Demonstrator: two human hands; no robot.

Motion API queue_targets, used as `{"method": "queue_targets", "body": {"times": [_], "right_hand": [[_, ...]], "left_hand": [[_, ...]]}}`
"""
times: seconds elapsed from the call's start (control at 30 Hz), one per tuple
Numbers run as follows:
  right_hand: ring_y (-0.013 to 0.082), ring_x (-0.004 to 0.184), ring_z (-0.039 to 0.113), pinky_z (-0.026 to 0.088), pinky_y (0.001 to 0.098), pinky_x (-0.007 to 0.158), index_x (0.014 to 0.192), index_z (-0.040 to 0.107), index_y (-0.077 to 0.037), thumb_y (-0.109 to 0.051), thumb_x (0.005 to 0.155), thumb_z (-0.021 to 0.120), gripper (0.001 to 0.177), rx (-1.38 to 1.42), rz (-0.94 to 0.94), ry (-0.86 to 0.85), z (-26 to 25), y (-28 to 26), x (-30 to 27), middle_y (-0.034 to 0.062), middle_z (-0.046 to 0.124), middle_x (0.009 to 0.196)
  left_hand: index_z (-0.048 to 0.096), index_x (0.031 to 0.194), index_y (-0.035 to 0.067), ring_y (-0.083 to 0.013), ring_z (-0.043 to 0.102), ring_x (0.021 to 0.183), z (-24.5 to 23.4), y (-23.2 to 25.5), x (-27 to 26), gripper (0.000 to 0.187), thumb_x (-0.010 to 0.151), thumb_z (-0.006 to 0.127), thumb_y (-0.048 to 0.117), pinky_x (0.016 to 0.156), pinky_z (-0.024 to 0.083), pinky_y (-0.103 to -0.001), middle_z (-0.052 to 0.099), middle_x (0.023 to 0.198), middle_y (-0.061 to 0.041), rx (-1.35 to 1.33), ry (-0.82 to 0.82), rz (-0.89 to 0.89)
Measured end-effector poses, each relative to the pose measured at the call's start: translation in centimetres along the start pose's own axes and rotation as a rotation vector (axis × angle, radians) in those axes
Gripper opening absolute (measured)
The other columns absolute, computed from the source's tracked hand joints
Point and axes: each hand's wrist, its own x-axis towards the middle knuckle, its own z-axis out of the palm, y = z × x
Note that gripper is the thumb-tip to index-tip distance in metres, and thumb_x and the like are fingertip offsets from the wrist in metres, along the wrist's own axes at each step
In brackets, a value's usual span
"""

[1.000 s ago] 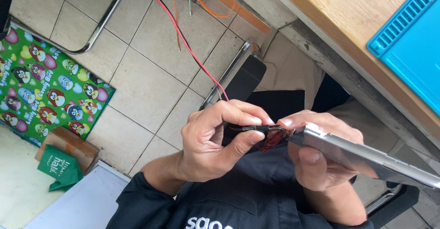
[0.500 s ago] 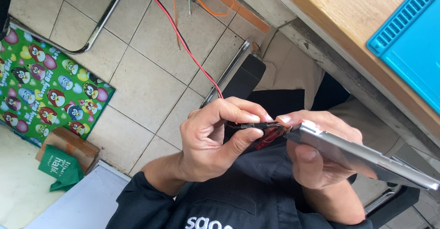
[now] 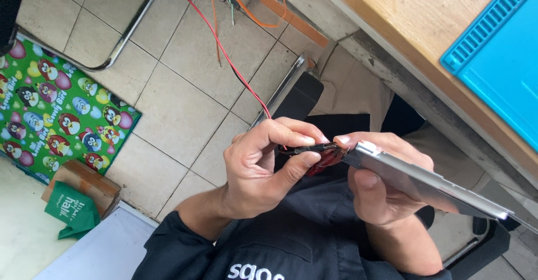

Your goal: The person connects wires to a small electronic device, then places it on the table. They then pick up a disassembled smartphone and use a screwdriver to work on its internal components.

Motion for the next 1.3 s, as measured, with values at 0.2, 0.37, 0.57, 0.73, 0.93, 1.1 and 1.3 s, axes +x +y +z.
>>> {"method": "queue_targets", "body": {"times": [0.2,0.37,0.57,0.73,0.93,1.1,1.3], "right_hand": [[0.0299,0.064,0.069,0.064,0.0325,0.056,0.099,0.064,0.005,-0.022,0.093,0.064,0.028,0.141,0.043,0.134,0.8,0.7,-1.0,0.0276,0.068,0.095],[0.0358,0.074,0.070,0.067,0.0384,0.060,0.117,0.058,-0.002,-0.014,0.095,0.066,0.027,0.327,0.067,0.138,0.8,1.6,-1.5,0.0313,0.065,0.103],[0.0395,0.095,0.073,0.068,0.0451,0.077,0.126,0.056,-0.003,-0.008,0.096,0.065,0.032,0.435,0.106,0.140,0.2,2.5,-2.0,0.0324,0.066,0.107],[0.0404,0.099,0.072,0.063,0.0506,0.096,0.133,0.050,-0.005,-0.004,0.096,0.064,0.040,0.502,0.165,0.141,0.1,2.8,-2.0,0.0302,0.067,0.109],[0.0385,0.103,0.072,0.066,0.0489,0.092,0.137,0.054,-0.006,-0.007,0.098,0.068,0.041,0.533,0.144,0.097,0.2,2.7,-1.7,0.0265,0.068,0.114],[0.0373,0.098,0.073,0.063,0.0476,0.092,0.127,0.059,-0.003,-0.008,0.097,0.068,0.031,0.541,0.184,0.137,0.4,2.8,-1.5,0.0264,0.069,0.107],[0.0378,0.099,0.072,0.062,0.0501,0.095,0.135,0.053,-0.001,-0.012,0.098,0.070,0.042,0.566,0.242,0.118,0.0,3.3,-0.5,0.0244,0.068,0.114]], "left_hand": [[0.059,0.104,0.005,-0.0268,0.074,0.099,0.4,0.4,0.1,0.014,0.099,0.069,0.013,0.092,0.062,-0.033,0.072,0.107,-0.020,-0.066,0.033,-0.003],[0.061,0.105,0.007,-0.0232,0.074,0.103,0.0,0.6,0.3,0.015,0.098,0.070,0.017,0.098,0.059,-0.031,0.074,0.108,-0.015,-0.017,0.029,-0.016],[0.061,0.107,0.009,-0.0230,0.074,0.105,-0.1,0.5,0.5,0.016,0.098,0.069,0.020,0.099,0.059,-0.032,0.074,0.108,-0.014,-0.010,0.002,0.007],[0.060,0.109,0.007,-0.0240,0.073,0.106,-0.2,0.5,0.7,0.016,0.099,0.068,0.017,0.100,0.059,-0.033,0.073,0.110,-0.014,-0.024,-0.013,0.019],[0.057,0.110,0.009,-0.0233,0.073,0.105,-0.2,0.8,1.0,0.014,0.101,0.064,0.018,0.098,0.060,-0.034,0.073,0.110,-0.012,0.007,-0.038,0.024],[0.057,0.111,0.010,-0.0221,0.071,0.107,-0.3,1.1,1.3,0.017,0.100,0.063,0.021,0.102,0.057,-0.035,0.071,0.111,-0.009,0.111,-0.075,0.016],[0.049,0.136,0.008,-0.0189,0.065,0.108,-0.1,0.3,1.6,0.041,0.101,0.065,0.022,0.105,0.055,-0.033,0.066,0.122,-0.007,0.246,-0.133,0.050]]}}
